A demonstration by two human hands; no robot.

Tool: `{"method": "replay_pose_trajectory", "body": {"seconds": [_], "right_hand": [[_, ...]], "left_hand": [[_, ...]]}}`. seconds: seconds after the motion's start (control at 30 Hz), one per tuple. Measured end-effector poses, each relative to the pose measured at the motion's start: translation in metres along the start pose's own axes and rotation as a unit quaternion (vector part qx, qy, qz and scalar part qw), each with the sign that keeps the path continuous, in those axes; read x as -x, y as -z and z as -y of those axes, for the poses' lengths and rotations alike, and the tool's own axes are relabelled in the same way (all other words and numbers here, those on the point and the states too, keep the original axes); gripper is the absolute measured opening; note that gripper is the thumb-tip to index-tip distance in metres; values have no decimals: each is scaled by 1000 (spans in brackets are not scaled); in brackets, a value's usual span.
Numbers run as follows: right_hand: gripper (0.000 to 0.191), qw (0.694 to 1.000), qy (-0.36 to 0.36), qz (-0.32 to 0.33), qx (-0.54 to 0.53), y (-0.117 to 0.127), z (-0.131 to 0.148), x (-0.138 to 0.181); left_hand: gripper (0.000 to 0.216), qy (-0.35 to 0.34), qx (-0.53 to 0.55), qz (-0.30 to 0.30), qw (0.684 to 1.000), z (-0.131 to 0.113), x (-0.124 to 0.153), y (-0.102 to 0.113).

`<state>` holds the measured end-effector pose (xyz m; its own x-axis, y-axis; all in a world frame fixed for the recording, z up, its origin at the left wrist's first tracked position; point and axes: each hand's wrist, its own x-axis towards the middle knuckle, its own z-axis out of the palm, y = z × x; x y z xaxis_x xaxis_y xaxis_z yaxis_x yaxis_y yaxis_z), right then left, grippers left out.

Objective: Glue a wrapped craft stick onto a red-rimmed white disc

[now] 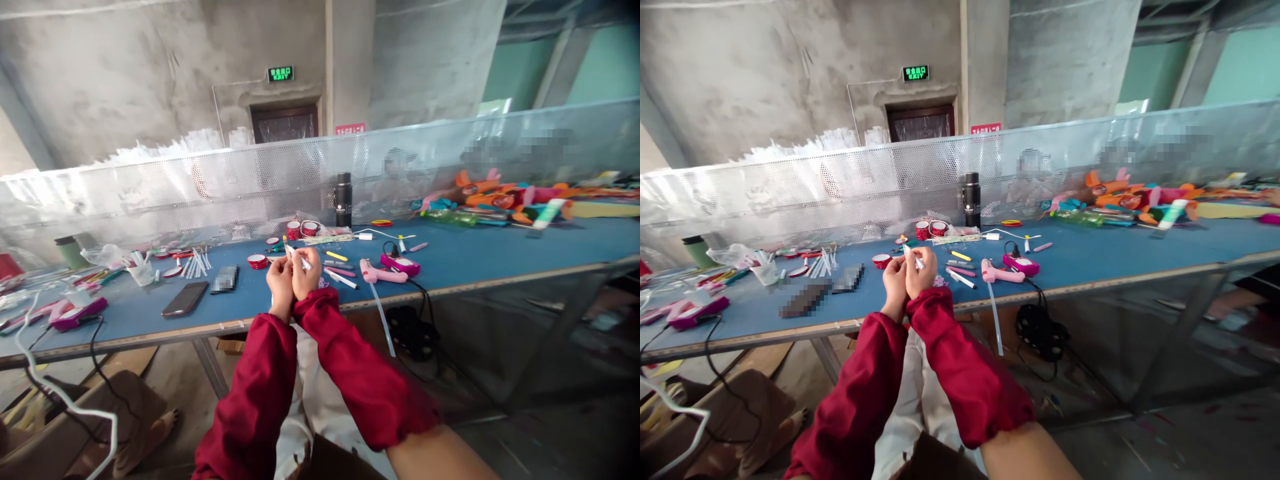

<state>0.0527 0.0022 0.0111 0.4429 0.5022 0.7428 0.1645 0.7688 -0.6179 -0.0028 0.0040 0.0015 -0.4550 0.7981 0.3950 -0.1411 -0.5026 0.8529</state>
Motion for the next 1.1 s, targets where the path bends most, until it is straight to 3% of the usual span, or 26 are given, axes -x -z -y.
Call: {"method": "replay_pose_trajectory", "body": {"seconds": [0.43,1.1], "right_hand": [[25,999,32,-3,12,0,-6,-1],[24,1000,12,8,-1,-1,-8,-1]], "left_hand": [[9,-14,-2,5,1000,0,1,1],[12,-17,11,9,1000,6,-1,0]]}}
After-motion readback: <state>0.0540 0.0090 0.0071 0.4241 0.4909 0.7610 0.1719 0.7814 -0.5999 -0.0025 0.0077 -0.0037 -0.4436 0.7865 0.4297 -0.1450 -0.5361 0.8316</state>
